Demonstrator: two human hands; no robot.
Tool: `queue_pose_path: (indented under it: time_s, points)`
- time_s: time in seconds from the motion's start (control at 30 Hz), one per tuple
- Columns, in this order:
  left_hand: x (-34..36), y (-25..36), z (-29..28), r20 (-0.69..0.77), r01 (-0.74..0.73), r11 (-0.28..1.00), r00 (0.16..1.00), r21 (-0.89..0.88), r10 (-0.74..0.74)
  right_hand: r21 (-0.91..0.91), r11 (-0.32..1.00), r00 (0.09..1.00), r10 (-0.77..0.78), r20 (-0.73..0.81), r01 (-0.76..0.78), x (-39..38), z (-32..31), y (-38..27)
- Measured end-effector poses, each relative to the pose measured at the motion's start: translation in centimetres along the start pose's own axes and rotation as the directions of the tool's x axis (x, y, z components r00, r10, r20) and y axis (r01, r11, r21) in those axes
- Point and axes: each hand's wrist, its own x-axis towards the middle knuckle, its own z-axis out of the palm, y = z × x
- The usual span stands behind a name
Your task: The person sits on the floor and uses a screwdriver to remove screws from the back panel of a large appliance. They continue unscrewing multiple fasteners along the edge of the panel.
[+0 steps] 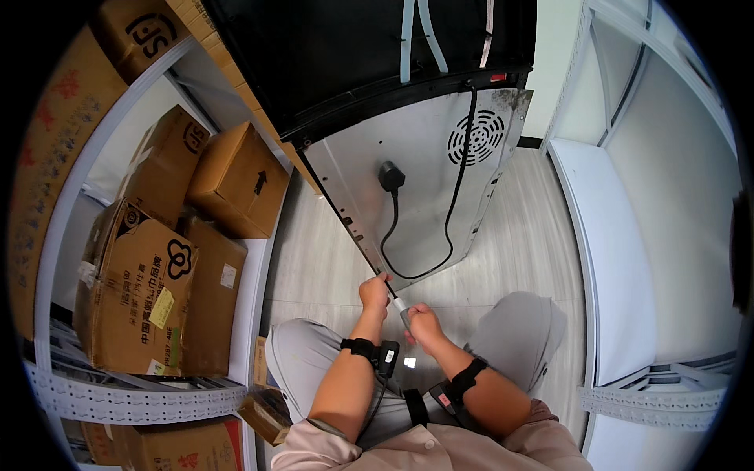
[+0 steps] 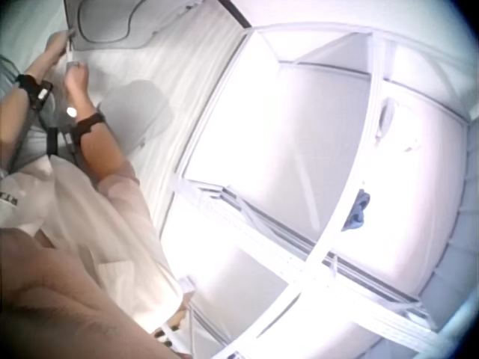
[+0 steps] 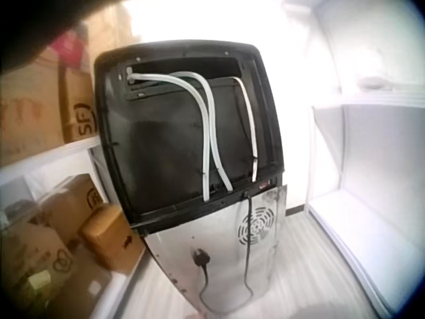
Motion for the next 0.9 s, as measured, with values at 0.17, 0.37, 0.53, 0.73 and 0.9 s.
queue_pose_path:
  time_s: [0.17, 0.37, 0.53, 0.73, 0.9]
  points:
    - [0.1, -0.5, -0.1, -0.057, -0.066, 0.998, 0.996, -0.007, 0.065, 0.067, 0.998, 1.000, 0.012, -0.021, -0.010, -0.8, 0.8, -0.7]
    - [0.3, -1.0, 0.6, -0.085, -0.062, 0.994, 0.995, -0.090, 0.055, -0.275, 0.951, 0.988, -0.152, -0.030, 0.139, 0.3, 0.3, 0.6]
    - [1.7, -2.0, 0.0, -0.125, -0.102, 0.993, 0.988, -0.067, 0.093, -0.585, 0.754, 0.893, -0.437, -0.108, 0.298, -1.3, 0.7, 0.3]
    - [1.4, -1.4, 0.8, -0.081, -0.158, 0.987, 0.985, -0.033, 0.155, -0.457, 0.868, 0.955, -0.274, -0.110, 0.197, -0.1, 0.5, 0.8]
    - [1.7, -0.2, 0.2, -0.048, -0.090, 0.986, 0.995, -0.140, 0.084, -0.390, 0.907, 0.974, -0.210, -0.090, 0.159, -0.1, 0.7, 0.5]
